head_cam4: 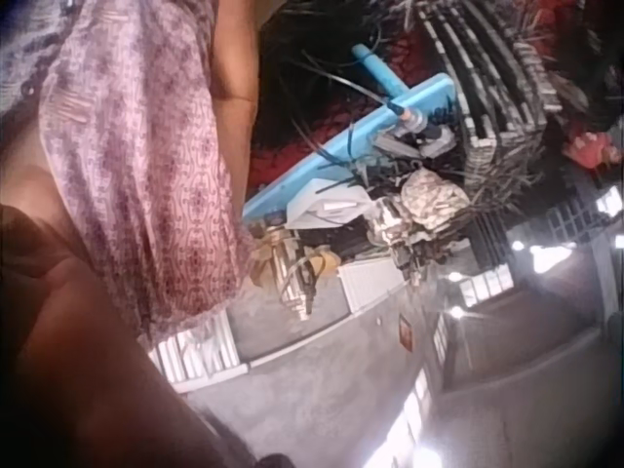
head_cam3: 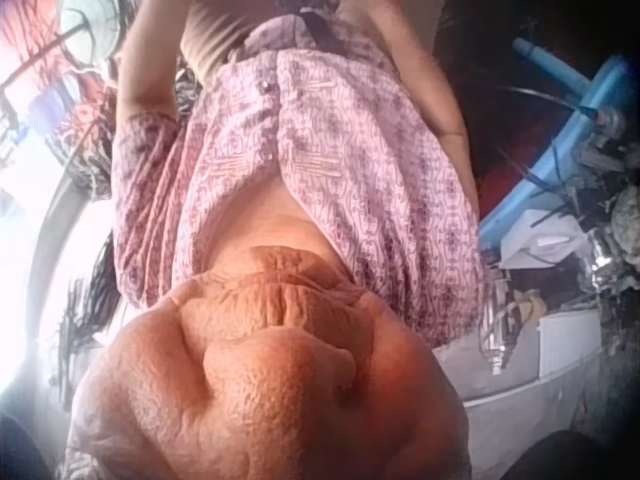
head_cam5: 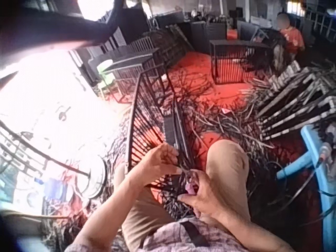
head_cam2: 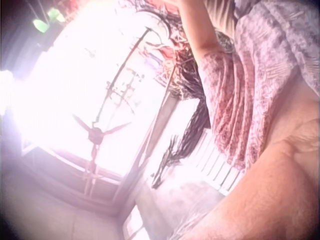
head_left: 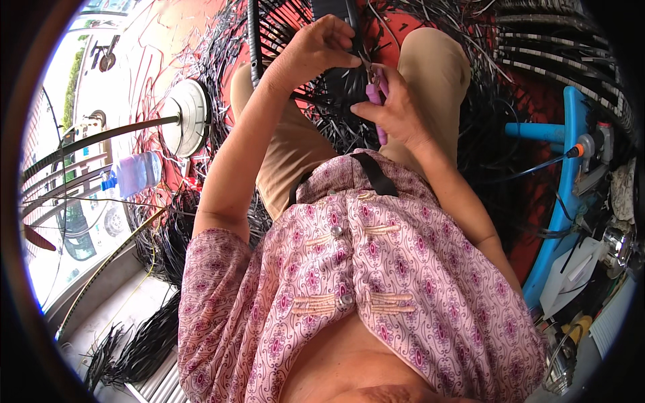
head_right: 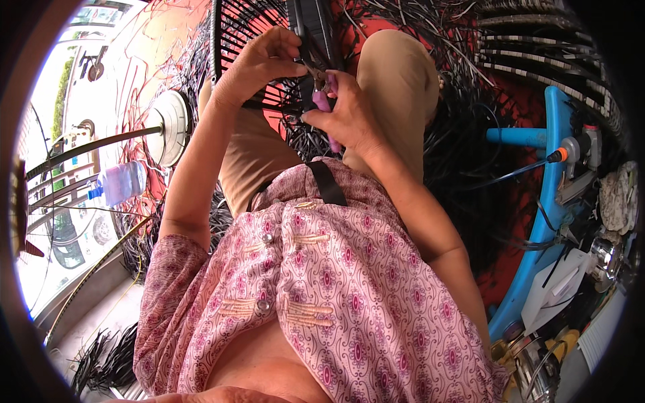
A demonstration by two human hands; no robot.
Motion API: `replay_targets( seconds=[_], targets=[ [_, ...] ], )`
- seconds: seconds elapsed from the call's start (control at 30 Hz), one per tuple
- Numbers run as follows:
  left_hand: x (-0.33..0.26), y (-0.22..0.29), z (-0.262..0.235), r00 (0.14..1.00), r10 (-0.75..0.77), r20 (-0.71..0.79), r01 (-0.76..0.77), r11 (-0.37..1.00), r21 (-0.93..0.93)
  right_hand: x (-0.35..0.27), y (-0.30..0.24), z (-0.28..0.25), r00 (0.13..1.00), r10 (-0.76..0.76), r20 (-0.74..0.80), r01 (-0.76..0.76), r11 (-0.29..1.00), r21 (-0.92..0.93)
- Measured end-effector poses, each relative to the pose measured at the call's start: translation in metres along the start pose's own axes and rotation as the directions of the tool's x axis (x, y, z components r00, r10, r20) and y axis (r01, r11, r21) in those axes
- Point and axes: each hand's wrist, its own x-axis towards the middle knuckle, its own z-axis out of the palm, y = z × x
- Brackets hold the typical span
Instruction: The person weaves black synthetic rope around a metal chair frame, using pliers to cut excess rope and a staple gun to secure the weave. They repeatedly wrap, staple, and trim the rope to attach it to the frame.
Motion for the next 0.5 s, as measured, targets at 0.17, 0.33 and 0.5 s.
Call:
replay_targets(
  seconds=[0.17, 0.33, 0.5],
  targets=[
    [-0.001, -0.006, 0.002, 1.000, -0.021, 0.001, 0.021, 0.997, -0.068, -0.029, -0.042, 0.018, 0.955, 0.286, 0.073, -0.295, 0.912, 0.285],
    [0.001, 0.000, 0.004, 0.998, -0.058, -0.009, 0.057, 0.992, -0.114, -0.053, -0.037, 0.008, 0.959, 0.261, 0.107, -0.281, 0.918, 0.279],
    [0.010, -0.005, 0.004, 0.994, -0.109, 0.003, 0.106, 0.958, -0.266, -0.064, -0.056, -0.003, 0.957, 0.269, 0.109, -0.290, 0.906, 0.307]
  ],
)
